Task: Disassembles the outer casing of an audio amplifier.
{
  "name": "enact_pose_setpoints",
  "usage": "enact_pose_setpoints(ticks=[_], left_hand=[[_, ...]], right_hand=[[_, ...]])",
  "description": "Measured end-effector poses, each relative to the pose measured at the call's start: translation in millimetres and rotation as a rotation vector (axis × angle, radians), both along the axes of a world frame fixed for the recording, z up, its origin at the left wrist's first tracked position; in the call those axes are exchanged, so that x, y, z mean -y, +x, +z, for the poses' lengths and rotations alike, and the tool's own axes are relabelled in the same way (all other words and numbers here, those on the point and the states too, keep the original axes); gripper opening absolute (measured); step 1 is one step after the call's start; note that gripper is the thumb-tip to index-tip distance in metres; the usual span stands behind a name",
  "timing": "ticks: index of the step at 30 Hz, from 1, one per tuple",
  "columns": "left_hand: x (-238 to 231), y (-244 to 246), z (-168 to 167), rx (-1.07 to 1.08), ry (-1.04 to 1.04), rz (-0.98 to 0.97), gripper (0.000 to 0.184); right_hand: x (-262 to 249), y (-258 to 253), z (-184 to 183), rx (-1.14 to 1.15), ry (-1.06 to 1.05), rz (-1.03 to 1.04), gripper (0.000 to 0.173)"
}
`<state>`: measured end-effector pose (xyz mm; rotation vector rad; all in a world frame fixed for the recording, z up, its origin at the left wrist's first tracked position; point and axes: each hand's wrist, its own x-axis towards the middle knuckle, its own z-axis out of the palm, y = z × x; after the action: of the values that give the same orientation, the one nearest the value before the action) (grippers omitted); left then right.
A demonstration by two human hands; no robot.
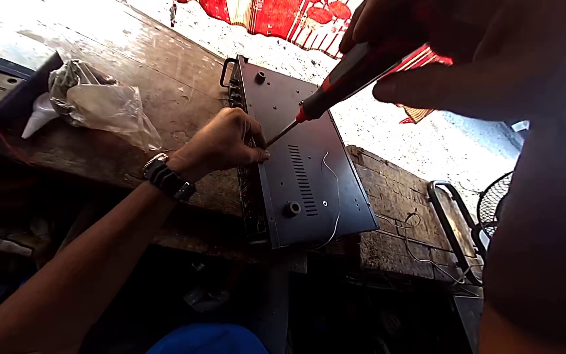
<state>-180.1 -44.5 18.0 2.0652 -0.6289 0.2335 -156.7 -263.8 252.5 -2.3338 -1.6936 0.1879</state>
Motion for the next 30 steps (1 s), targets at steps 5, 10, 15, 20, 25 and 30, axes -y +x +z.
enact_pose_setpoints(ticks=[5,10,15,20,25,30], left_hand=[[-2,2,1,-0.001,0.029,0.015,0.012],[-1,5,2,0.026,0.068,0.035,0.011],[5,2,-5,0.097,0.101,0.105,0.016],[-3,-14,-2,-0.19,-0.317,0.13,0.016],[-40,-32,27,-0.695,-0.96,0.237,0.03],[-77,-40,54,-0.578,-1.114,0.452,0.022]], right_hand=[[14,-17,-8,0.207,0.001,-0.28,0.033],[84,-40,-18,0.107,0.3,-0.331,0.029],[196,-65,-86,0.18,0.873,-0.779,0.028],[270,-68,-220,0.187,1.34,-1.329,0.039],[306,-68,-307,0.279,0.935,-1.648,0.056],[307,-65,-309,0.077,0.661,-1.569,0.055]])
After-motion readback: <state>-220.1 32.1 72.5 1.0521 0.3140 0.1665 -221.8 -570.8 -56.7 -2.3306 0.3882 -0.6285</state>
